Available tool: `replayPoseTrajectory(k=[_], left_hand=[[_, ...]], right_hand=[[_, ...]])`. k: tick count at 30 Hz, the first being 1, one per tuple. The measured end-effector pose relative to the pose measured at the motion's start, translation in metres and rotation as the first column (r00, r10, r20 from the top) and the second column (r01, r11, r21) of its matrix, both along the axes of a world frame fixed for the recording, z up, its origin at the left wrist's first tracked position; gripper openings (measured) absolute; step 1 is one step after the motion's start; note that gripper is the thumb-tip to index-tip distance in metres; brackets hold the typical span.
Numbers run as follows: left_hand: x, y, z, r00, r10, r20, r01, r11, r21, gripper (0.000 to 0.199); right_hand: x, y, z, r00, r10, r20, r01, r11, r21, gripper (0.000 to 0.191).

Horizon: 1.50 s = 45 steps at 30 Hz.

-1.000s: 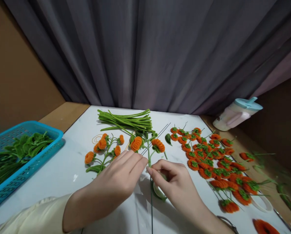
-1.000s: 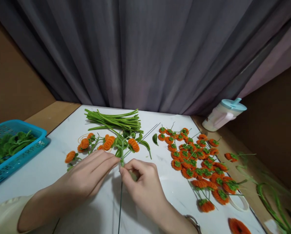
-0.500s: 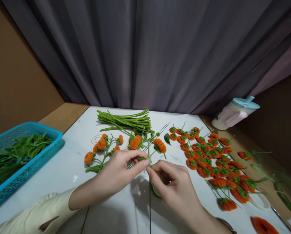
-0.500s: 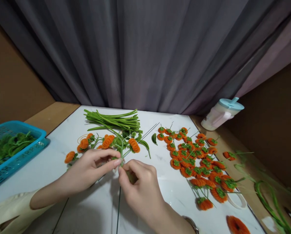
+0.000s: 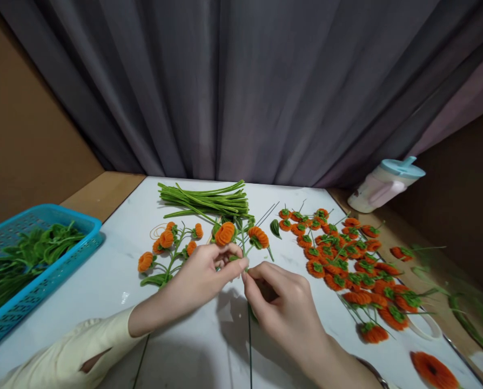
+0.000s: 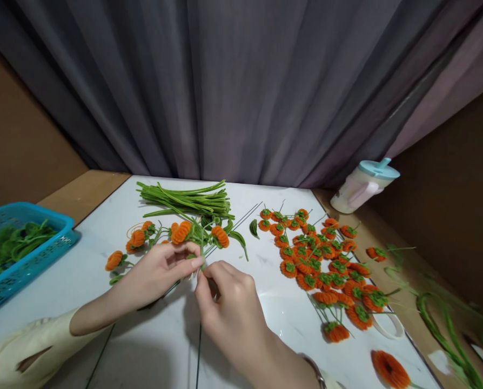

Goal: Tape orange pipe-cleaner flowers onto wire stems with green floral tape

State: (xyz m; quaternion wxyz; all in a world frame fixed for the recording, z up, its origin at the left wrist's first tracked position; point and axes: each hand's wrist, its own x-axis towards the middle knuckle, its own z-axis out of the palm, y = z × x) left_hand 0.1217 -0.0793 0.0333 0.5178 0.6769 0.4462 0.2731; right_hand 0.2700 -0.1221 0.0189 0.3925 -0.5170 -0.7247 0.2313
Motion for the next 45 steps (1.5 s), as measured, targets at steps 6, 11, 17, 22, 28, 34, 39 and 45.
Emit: replayPoseTrajectory(k=[6,11,17,22,28,34,39,45], left_hand=[[0.001,0.002,-0.001,0.994,0.007,0.113,-0.007,1.000,0.000,0.028],[-0.001,-0.001,0.001,0.991,-0.018,0.130,0.006,0.996,0.092,0.025],[-0.002,-0.003,0.002,0.980,-0.039,0.194,0.029,0.998,0.055,0.026],[-0.003,-0.002,0.001,0.953,-0.113,0.281,0.109,0.994,0.031,0.028],[-0.002,-0.002,-0.004,0.938,-0.095,0.332,0.097,0.995,0.011,0.028],[0.003,0.002,-0.011,0.886,-0.075,0.457,0.134,0.986,-0.097,0.036],[0.004,0.003,-0.011,0.870,-0.058,0.490,0.114,0.990,-0.084,0.038],[-0.001,-0.002,0.000,0.986,0.011,0.167,-0.044,0.980,0.195,0.026]], right_hand=[[0.014,0.014,0.017,0.951,0.101,-0.291,-0.233,0.854,-0.465,0.024],[0.027,0.024,0.011,0.807,0.050,-0.589,-0.481,0.635,-0.605,0.028],[0.028,0.036,-0.024,0.468,0.053,-0.882,-0.820,0.399,-0.410,0.024],[0.021,0.040,-0.040,0.376,0.062,-0.925,-0.877,0.348,-0.333,0.028],[0.017,0.038,-0.040,0.406,0.099,-0.909,-0.844,0.421,-0.331,0.032],[0.013,0.032,-0.034,0.418,0.096,-0.904,-0.790,0.530,-0.309,0.032],[0.014,0.023,-0.024,0.491,0.159,-0.856,-0.694,0.666,-0.274,0.026],[0.016,0.013,-0.002,0.804,0.198,-0.561,-0.426,0.850,-0.310,0.026]])
